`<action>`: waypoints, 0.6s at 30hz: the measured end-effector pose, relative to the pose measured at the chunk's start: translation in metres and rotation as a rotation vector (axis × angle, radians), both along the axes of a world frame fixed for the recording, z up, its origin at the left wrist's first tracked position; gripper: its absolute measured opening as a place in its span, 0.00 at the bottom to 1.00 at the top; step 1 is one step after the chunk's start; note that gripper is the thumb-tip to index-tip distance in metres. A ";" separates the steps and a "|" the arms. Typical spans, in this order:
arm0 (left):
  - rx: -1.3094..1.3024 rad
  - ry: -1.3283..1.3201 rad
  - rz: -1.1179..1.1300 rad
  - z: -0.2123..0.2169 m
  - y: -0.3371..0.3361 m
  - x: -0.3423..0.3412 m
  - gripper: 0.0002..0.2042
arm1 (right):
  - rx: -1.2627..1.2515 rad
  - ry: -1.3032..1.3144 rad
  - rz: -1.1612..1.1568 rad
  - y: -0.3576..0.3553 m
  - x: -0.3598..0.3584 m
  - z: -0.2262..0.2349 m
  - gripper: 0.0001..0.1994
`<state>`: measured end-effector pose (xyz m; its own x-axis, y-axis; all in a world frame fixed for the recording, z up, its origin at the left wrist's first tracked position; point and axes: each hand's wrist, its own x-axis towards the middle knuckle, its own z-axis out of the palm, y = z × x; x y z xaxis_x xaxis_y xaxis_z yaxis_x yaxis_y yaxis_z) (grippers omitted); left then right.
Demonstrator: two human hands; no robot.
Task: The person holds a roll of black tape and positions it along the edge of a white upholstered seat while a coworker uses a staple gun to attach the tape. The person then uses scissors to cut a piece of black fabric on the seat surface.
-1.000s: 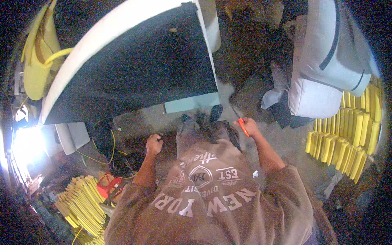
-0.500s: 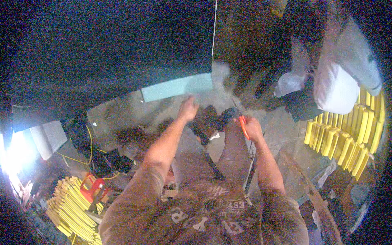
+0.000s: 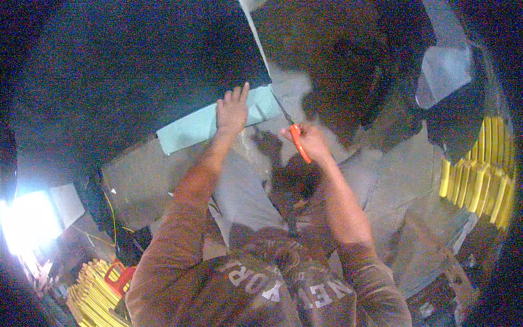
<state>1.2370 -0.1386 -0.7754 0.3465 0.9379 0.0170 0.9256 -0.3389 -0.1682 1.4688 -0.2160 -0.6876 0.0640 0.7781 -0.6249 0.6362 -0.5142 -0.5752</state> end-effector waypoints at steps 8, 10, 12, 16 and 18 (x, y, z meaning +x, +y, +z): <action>0.036 0.185 -0.256 0.016 0.016 -0.028 0.33 | 0.191 -0.086 -0.001 -0.020 -0.015 -0.017 0.28; 0.063 0.184 -0.252 0.015 0.017 -0.030 0.33 | 0.218 -0.115 -0.006 -0.022 -0.018 -0.014 0.28; 0.069 0.204 -0.260 0.014 0.020 -0.034 0.32 | 0.223 -0.119 -0.012 -0.020 -0.019 0.000 0.29; 0.069 0.149 -0.242 0.009 0.016 -0.038 0.32 | 0.218 -0.160 -0.006 -0.025 -0.018 -0.002 0.30; 0.084 0.117 -0.214 0.007 0.015 -0.037 0.32 | 0.213 -0.182 -0.003 -0.027 -0.018 -0.004 0.30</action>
